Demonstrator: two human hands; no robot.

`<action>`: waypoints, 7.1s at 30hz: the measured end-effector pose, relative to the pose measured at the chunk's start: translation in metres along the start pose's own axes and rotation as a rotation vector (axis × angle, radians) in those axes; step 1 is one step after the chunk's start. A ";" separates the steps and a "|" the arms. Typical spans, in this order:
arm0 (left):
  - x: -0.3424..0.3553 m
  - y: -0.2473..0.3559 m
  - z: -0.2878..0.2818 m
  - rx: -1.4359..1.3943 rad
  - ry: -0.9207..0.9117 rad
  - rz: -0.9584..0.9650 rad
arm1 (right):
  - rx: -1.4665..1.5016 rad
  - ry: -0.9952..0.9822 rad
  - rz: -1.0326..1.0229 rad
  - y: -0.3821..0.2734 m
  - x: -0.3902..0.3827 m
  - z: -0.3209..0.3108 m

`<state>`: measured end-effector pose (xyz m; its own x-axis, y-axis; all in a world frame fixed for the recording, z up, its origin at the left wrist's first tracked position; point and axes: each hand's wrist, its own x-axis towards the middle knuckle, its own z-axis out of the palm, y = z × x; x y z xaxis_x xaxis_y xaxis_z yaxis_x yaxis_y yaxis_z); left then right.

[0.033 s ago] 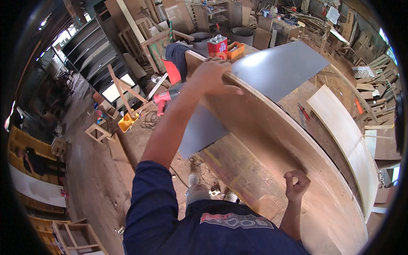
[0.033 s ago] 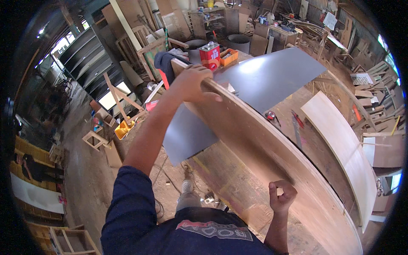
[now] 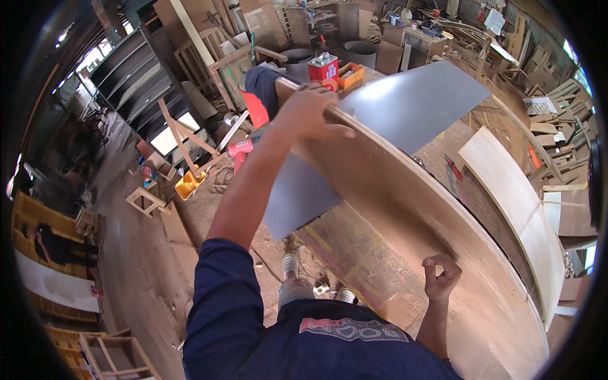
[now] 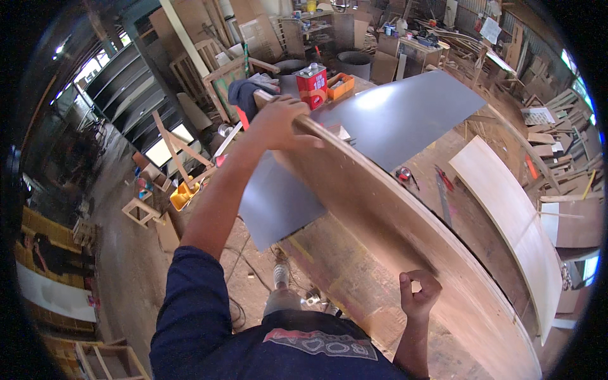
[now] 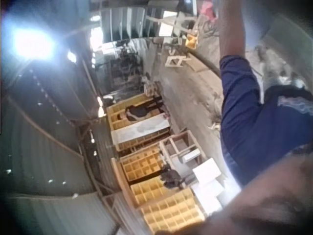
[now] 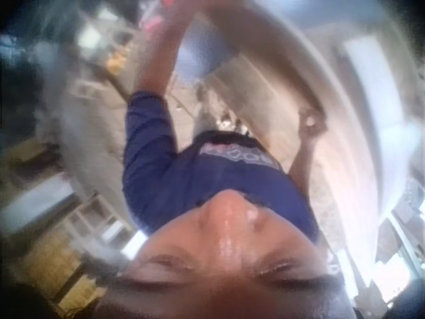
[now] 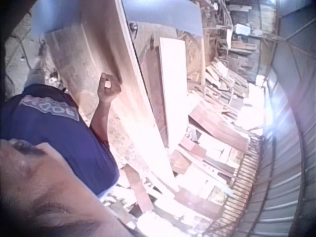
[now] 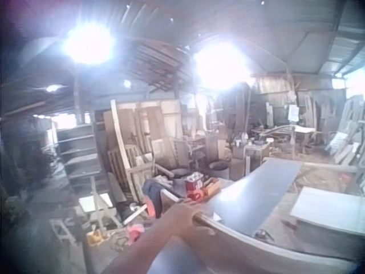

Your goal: The person applies adhesive from a bottle to the edge of a wooden board, presses a veneer strip onto the glued edge, smooths the surface with a block, and then moves to a shelving unit to retrieve another board.

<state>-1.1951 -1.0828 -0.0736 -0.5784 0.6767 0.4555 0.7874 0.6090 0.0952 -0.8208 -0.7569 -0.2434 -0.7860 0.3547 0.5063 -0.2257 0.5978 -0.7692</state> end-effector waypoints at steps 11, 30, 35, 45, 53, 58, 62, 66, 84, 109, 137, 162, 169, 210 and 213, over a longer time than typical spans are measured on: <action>0.009 -0.247 0.029 -0.171 0.403 0.004 | -0.241 0.225 0.002 -0.057 0.041 0.147; 0.002 -0.403 0.068 -0.119 0.675 0.024 | -0.640 -0.158 -0.447 -0.211 0.266 0.370; -0.041 -0.436 0.085 -0.757 0.698 -0.615 | -0.630 -0.203 -0.303 -0.213 0.268 0.375; -0.143 -0.320 0.196 -0.822 0.326 -0.806 | -0.635 -0.235 -0.256 -0.229 0.271 0.378; -0.049 -0.240 0.054 -0.252 0.751 0.033 | -0.623 -0.173 -0.258 -0.210 0.266 0.366; -0.033 -0.227 0.052 -0.266 0.537 0.306 | -0.594 -0.138 -0.275 -0.204 0.268 0.373; -0.024 -0.223 0.065 -0.279 0.579 0.326 | -0.634 -0.143 -0.341 -0.193 0.264 0.365; -0.023 -0.216 0.070 -0.294 0.614 0.318 | -0.660 -0.156 -0.333 -0.192 0.252 0.353; 0.019 -0.029 0.034 -0.339 0.379 0.487 | -0.275 -0.401 0.041 -0.115 0.063 0.239; 0.063 0.001 0.094 -0.004 0.271 0.313 | -0.096 0.082 0.843 -0.126 -0.224 0.266; 0.057 0.002 0.073 0.017 0.105 0.216 | -0.241 0.263 1.042 -0.204 -0.286 0.327; -0.051 0.008 0.045 -0.113 0.400 0.324 | -0.419 0.576 0.775 -0.124 -0.222 0.057; -0.085 0.011 0.040 -0.203 0.377 0.319 | -0.568 0.674 0.605 -0.108 -0.195 -0.010; -0.100 0.012 0.037 -0.201 0.305 0.239 | -0.355 0.907 0.544 -0.076 -0.121 0.041; -0.107 0.000 0.030 -0.251 0.288 0.235 | -0.476 0.784 0.581 -0.064 -0.134 0.045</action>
<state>-1.1394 -1.1427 -0.1484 -0.3223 0.6202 0.7152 0.9384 0.3089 0.1550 -0.7271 -0.8746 -0.2794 -0.0763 0.9329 0.3520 0.4415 0.3482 -0.8270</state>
